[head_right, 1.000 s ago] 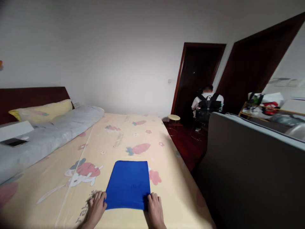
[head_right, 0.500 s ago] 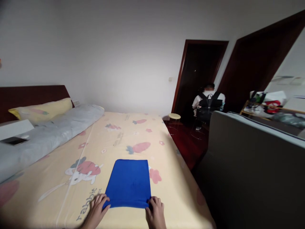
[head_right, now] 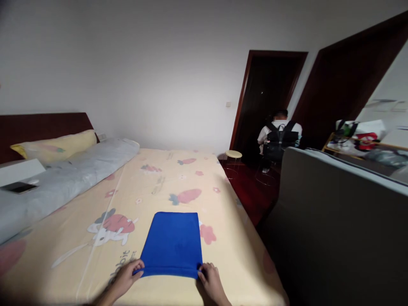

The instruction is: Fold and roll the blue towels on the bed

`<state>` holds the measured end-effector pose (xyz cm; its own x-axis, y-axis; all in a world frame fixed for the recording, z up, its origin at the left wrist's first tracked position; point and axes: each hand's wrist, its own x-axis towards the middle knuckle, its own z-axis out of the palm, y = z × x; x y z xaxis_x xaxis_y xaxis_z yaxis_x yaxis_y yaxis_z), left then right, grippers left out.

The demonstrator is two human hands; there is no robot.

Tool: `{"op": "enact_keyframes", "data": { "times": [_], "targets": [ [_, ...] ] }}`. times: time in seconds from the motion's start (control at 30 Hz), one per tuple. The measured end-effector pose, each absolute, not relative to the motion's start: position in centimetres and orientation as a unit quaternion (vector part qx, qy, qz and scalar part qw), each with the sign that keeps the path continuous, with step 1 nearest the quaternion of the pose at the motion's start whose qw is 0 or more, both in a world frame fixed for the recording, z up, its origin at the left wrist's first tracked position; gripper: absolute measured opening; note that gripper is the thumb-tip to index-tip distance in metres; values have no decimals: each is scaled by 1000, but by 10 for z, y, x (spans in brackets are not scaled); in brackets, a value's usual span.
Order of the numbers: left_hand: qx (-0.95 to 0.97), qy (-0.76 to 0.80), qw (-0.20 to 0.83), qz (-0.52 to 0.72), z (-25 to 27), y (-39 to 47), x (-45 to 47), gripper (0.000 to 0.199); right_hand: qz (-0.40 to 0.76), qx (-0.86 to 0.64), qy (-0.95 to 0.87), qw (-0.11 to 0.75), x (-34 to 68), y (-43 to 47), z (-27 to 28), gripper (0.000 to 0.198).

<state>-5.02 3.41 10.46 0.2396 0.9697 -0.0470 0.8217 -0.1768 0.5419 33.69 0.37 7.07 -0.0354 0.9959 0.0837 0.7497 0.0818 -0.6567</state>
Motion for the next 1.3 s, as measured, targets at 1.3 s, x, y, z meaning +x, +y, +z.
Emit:
{"op": "enact_keyframes", "data": {
  "times": [1.3],
  "targets": [
    [765, 595, -145, 199, 29, 17, 1, 60, -135, -626, -708, 298, 263, 4, 16, 40]
  ]
}}
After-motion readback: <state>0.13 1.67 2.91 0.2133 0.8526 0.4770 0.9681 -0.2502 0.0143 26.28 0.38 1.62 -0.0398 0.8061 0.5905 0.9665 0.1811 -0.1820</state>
